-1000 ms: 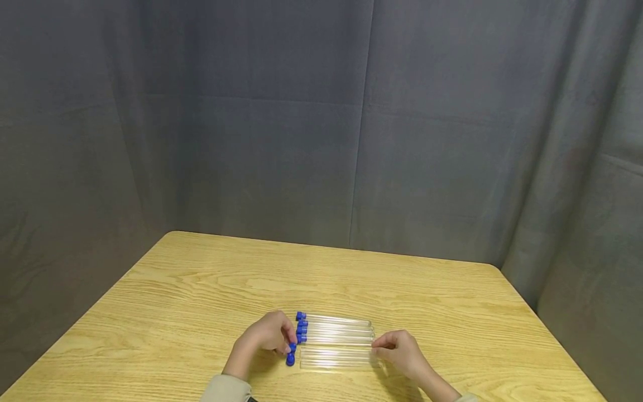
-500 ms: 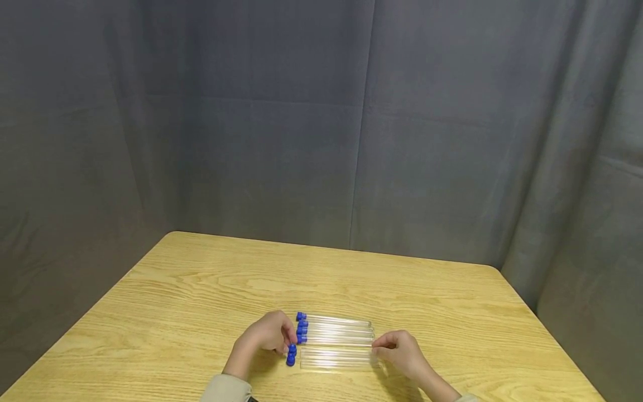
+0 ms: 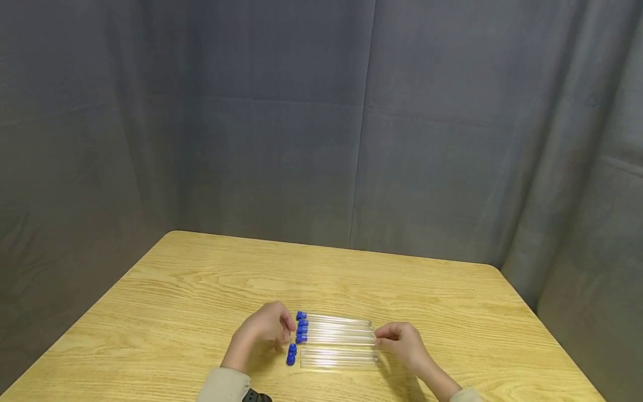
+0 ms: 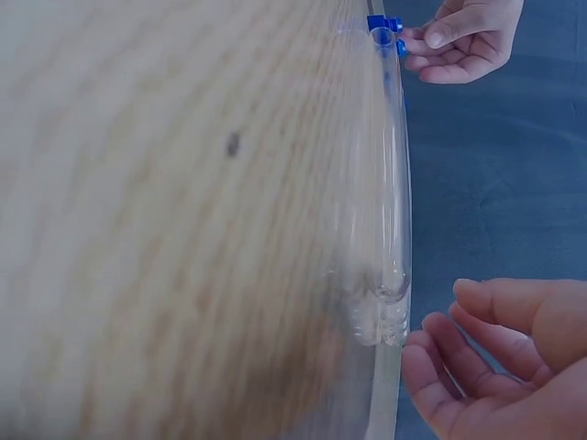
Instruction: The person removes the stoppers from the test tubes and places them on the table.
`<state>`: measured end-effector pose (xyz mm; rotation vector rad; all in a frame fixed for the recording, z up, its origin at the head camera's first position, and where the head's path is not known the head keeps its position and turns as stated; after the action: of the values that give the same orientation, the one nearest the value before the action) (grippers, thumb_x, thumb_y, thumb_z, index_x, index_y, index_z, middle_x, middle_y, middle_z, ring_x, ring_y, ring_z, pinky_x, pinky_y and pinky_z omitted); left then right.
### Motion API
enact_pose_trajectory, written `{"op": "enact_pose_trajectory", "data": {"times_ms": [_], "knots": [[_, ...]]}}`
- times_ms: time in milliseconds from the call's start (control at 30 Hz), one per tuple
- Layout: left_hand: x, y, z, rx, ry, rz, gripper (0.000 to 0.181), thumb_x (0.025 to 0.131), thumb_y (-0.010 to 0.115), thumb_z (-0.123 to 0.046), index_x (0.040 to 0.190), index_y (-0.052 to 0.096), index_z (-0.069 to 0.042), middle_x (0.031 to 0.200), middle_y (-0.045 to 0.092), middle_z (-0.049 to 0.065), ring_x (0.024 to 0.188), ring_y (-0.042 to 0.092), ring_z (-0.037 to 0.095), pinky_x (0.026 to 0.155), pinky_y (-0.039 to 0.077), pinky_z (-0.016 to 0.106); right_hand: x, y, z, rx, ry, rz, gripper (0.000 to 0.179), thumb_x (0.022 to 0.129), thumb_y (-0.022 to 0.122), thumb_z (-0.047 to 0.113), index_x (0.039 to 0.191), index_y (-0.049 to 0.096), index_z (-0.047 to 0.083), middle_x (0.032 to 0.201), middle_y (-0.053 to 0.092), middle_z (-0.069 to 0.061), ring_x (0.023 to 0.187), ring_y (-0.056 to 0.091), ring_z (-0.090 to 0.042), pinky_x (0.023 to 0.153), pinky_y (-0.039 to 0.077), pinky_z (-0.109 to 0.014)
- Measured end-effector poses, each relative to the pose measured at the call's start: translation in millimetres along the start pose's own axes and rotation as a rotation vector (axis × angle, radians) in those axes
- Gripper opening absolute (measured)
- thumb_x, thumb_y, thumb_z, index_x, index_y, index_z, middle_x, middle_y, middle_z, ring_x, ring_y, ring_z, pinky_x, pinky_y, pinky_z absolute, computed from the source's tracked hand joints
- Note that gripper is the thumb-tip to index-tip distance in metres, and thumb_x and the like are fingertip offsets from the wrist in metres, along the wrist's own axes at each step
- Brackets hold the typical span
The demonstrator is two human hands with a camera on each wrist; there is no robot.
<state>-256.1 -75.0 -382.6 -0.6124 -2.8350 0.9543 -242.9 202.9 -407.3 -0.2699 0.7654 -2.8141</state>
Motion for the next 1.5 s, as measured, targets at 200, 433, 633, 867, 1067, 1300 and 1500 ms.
{"op": "enact_pose_trajectory", "data": {"times_ms": [200, 433, 633, 867, 1067, 1300, 1500], "knots": [[1.3, -1.4, 0.0, -0.013, -0.045, -0.007, 0.022, 0.065, 0.058, 0.023, 0.079, 0.061, 0.005, 0.065, 0.056, 0.007, 0.056, 0.051, 0.013, 0.049, 0.044, 0.026, 4.3, 1, -1, 0.001, -0.010, 0.020, 0.014, 0.079, 0.063, -0.001, 0.089, 0.061, -0.011, 0.086, 0.062, -0.018, 0.075, 0.057, -0.022, 0.064, 0.050, -0.027], [2.3, -2.0, 1.9, -0.034, -0.049, 0.000, 0.018, 0.069, 0.061, 0.017, 0.083, 0.061, 0.007, 0.067, 0.058, 0.007, 0.058, 0.055, 0.015, 0.053, 0.048, 0.029, 11.2, 0, 3, -0.046, -0.056, 0.025, 0.012, 0.078, 0.064, -0.004, 0.088, 0.062, -0.011, 0.084, 0.063, -0.015, 0.073, 0.058, -0.022, 0.063, 0.050, -0.025], [3.5, -3.0, 5.2, -0.078, -0.040, 0.002, 0.008, 0.078, 0.062, 0.004, 0.086, 0.062, 0.007, 0.068, 0.061, 0.008, 0.058, 0.059, 0.019, 0.054, 0.050, 0.031, 16.1, 2, 3, -0.117, -0.107, 0.036, 0.010, 0.076, 0.065, -0.005, 0.085, 0.064, -0.008, 0.084, 0.063, -0.015, 0.072, 0.058, -0.021, 0.062, 0.049, -0.023], [5.4, -5.1, 9.0, -0.165, -0.044, -0.003, 0.017, 0.085, 0.058, -0.007, 0.090, 0.062, 0.009, 0.074, 0.063, 0.010, 0.062, 0.062, 0.023, 0.059, 0.051, 0.033, 17.7, 3, 1, -0.150, -0.140, 0.054, 0.012, 0.074, 0.068, -0.001, 0.083, 0.065, -0.007, 0.082, 0.063, -0.014, 0.070, 0.057, -0.018, 0.063, 0.049, -0.024], [6.6, -5.5, 11.8, -0.196, -0.056, 0.015, 0.021, 0.088, 0.054, -0.010, 0.088, 0.062, 0.010, 0.076, 0.064, 0.012, 0.063, 0.062, 0.023, 0.059, 0.052, 0.033, 16.9, 4, 3, -0.186, -0.156, 0.058, 0.011, 0.073, 0.069, -0.001, 0.082, 0.065, -0.006, 0.080, 0.063, -0.012, 0.069, 0.056, -0.018, 0.062, 0.049, -0.024], [6.9, -4.1, 14.6, -0.205, -0.069, 0.018, 0.023, 0.089, 0.053, -0.011, 0.088, 0.061, 0.010, 0.074, 0.064, 0.012, 0.062, 0.062, 0.023, 0.058, 0.052, 0.033, 17.4, 5, 4, -0.203, -0.129, 0.069, 0.009, 0.073, 0.068, -0.003, 0.081, 0.065, -0.005, 0.078, 0.062, -0.009, 0.069, 0.055, -0.019, 0.060, 0.048, -0.023], [6.3, -3.4, 14.3, -0.206, -0.070, 0.009, 0.024, 0.089, 0.053, -0.013, 0.087, 0.061, 0.010, 0.074, 0.064, 0.013, 0.061, 0.062, 0.024, 0.057, 0.052, 0.034, 17.3, 6, 3, -0.206, -0.132, 0.072, 0.009, 0.072, 0.069, -0.004, 0.080, 0.065, -0.005, 0.077, 0.063, -0.010, 0.068, 0.056, -0.020, 0.059, 0.049, -0.023]]}}
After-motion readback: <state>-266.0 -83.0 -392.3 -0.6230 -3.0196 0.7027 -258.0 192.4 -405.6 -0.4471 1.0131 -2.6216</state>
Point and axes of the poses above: each hand's wrist, its own x-axis towards the middle knuckle, its own y-axis out of the palm, z = x × y, the point moved 3 cm from there along x, towards the middle knuckle
